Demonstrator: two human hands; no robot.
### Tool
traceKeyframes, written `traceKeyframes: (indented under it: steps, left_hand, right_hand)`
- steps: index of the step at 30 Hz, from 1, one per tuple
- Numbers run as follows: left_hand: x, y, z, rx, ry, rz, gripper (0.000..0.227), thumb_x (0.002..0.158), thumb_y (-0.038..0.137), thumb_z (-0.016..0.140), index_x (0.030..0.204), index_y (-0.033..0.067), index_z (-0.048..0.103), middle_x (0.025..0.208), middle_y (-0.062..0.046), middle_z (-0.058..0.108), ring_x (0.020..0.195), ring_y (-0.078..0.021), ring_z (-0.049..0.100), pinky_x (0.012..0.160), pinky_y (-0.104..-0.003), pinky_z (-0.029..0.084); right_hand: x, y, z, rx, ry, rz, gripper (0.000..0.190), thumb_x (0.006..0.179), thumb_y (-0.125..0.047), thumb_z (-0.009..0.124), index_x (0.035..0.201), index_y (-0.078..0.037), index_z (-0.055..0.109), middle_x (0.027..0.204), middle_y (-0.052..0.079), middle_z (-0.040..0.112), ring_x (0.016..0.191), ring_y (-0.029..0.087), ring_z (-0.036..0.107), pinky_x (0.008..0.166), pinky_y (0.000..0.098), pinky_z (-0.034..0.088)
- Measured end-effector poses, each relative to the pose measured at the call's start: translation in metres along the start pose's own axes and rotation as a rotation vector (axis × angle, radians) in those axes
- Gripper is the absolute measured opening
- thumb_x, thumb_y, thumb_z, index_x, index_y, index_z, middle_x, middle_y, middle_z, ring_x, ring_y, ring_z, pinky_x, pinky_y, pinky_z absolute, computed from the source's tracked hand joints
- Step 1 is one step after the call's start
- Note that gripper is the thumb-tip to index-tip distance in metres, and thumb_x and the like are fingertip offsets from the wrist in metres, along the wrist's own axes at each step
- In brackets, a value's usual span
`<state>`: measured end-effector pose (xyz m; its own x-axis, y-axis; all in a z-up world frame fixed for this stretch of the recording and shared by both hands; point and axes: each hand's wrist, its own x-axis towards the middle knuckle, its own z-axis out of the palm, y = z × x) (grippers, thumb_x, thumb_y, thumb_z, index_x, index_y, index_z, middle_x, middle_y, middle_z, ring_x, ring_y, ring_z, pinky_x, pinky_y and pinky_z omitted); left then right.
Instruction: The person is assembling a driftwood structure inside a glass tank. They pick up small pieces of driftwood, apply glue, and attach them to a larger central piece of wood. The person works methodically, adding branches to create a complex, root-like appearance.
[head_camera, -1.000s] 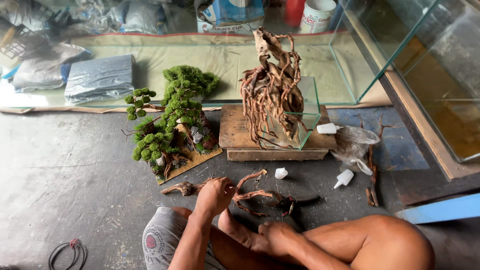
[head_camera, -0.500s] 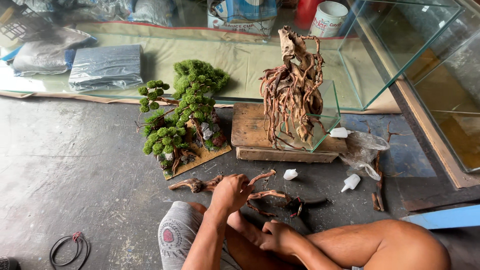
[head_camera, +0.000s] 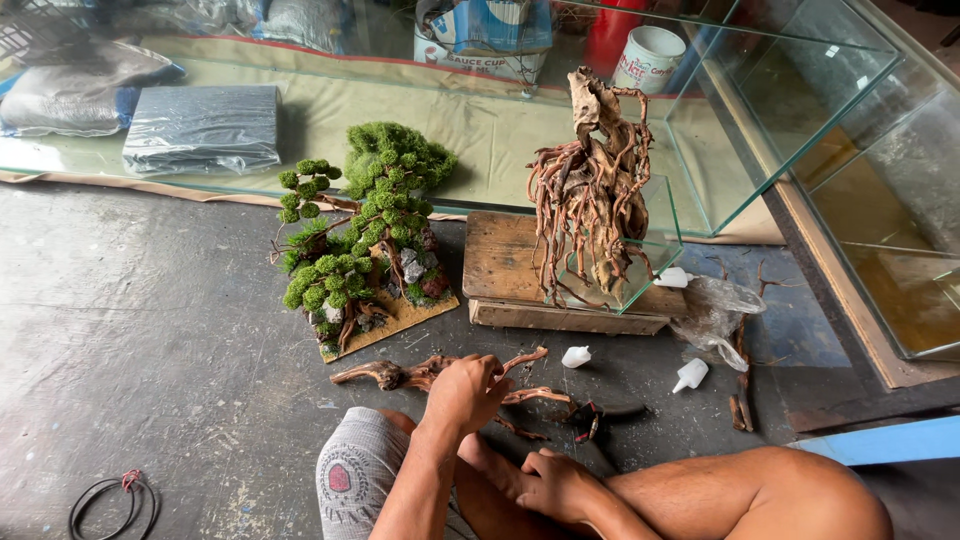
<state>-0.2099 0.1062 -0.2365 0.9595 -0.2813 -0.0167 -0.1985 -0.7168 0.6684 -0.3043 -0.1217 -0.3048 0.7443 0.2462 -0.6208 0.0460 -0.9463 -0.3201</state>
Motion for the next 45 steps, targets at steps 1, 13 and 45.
traceKeyframes:
  steps: [1, 13, 45]
  left_hand:
    - [-0.002, 0.003, -0.004, -0.004, 0.000, 0.002, 0.029, 0.097, 0.039, 0.068, 0.102, 0.0110, 0.072, 0.096, -0.011, 0.075, 0.086, -0.0406, 0.070, 0.071, -0.053, 0.054]
    - [-0.003, 0.005, -0.004, 0.052, -0.028, 0.075, 0.032, 0.098, 0.041, 0.066, 0.098, 0.0095, 0.065, 0.092, -0.013, 0.070, 0.081, -0.0441, 0.068, 0.067, -0.057, 0.052]
    - [0.000, 0.005, 0.000, 0.083, -0.062, 0.139, 0.037, 0.099, 0.043, 0.071, 0.115, 0.0102, 0.068, 0.097, -0.014, 0.071, 0.089, -0.0434, 0.068, 0.071, -0.057, 0.052]
  right_hand:
    - [0.002, 0.005, 0.002, -0.002, 0.000, 0.004, 0.047, 0.075, -0.054, 0.072, 0.110, -0.024, 0.065, 0.121, 0.001, 0.068, 0.108, 0.023, 0.067, 0.086, 0.0376, 0.048]
    - [-0.009, -0.024, -0.010, 0.037, 0.010, 0.129, 0.042, 0.081, -0.062, 0.070, 0.099, -0.025, 0.065, 0.110, -0.002, 0.068, 0.104, 0.018, 0.067, 0.087, 0.0344, 0.049]
    - [-0.072, -0.006, -0.180, 0.494, 0.510, -0.114, 0.030, 0.086, -0.026, 0.081, 0.114, -0.017, 0.087, 0.108, -0.001, 0.092, 0.093, 0.008, 0.079, 0.086, 0.0244, 0.062]
